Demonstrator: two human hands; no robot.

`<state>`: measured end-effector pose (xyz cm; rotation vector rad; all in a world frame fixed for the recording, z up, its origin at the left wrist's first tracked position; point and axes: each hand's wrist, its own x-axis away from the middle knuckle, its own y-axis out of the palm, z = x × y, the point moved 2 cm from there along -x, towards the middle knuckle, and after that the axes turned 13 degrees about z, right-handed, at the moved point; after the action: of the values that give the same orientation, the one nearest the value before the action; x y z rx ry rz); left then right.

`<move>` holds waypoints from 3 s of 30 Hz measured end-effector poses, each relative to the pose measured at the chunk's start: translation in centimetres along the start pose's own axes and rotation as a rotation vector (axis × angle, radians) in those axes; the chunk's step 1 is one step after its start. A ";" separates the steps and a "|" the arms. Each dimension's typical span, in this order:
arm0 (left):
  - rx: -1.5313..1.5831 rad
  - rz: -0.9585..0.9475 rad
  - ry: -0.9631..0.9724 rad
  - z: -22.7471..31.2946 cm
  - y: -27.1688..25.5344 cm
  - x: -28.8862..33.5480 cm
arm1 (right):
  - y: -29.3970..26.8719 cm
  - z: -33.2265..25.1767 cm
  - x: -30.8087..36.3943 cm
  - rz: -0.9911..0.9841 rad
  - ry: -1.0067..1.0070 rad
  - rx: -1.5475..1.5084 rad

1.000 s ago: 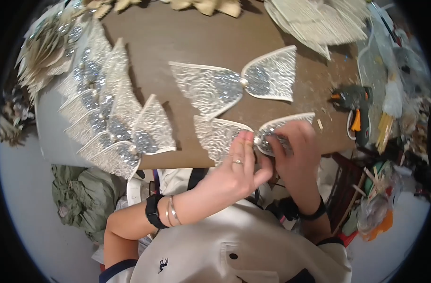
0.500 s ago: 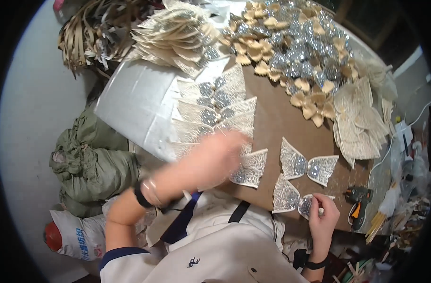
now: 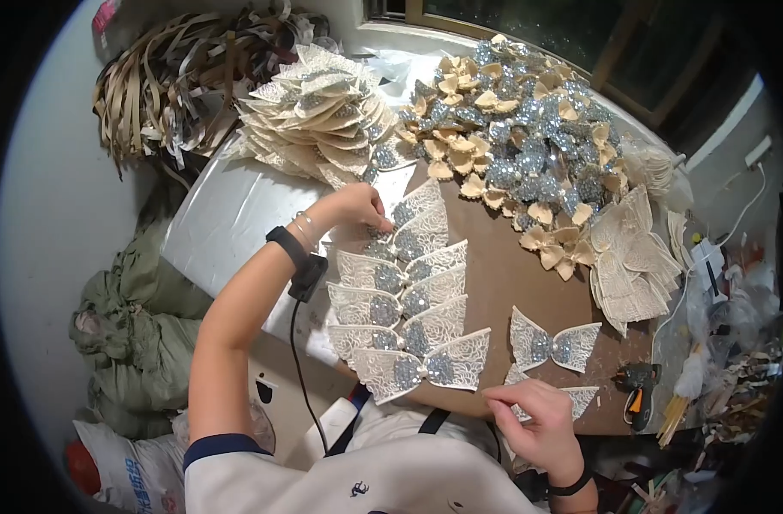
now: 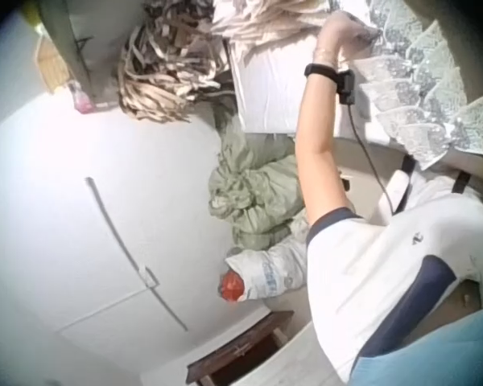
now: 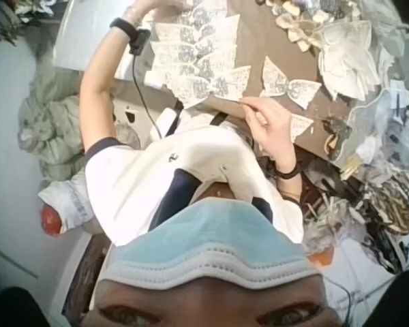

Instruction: The recorder uses a hot glue gun to assemble decorative bows from pre-cut lace and fabric components in a shoe manufacturing facility.

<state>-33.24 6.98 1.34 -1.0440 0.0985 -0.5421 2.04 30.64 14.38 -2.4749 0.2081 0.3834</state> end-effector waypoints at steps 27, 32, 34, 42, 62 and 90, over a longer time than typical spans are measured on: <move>1.057 0.044 0.047 15.7 -2.5 21.2 | 5.0 1.3 -6.0 -0.083 0.487 -1.126; 1.127 0.045 0.005 17.7 -0.2 23.1 | 3.7 1.3 -3.3 -0.001 0.471 -1.049; 1.084 0.055 0.020 18.3 0.3 23.5 | 3.3 1.4 -2.7 0.024 0.474 -1.036; 1.092 0.017 -0.050 20.1 1.8 23.8 | 3.0 2.4 -0.7 0.131 0.417 -1.025; 1.130 -0.314 -0.211 18.9 4.7 24.5 | 1.4 3.3 -0.4 0.084 0.491 -0.733; 1.031 -0.067 -0.147 17.4 6.9 25.0 | 3.4 3.7 0.3 0.249 -0.136 -0.319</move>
<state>-3.26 11.70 8.85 -0.0749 -0.3244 -0.4795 0.73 30.09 9.54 -2.7274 0.4294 0.7377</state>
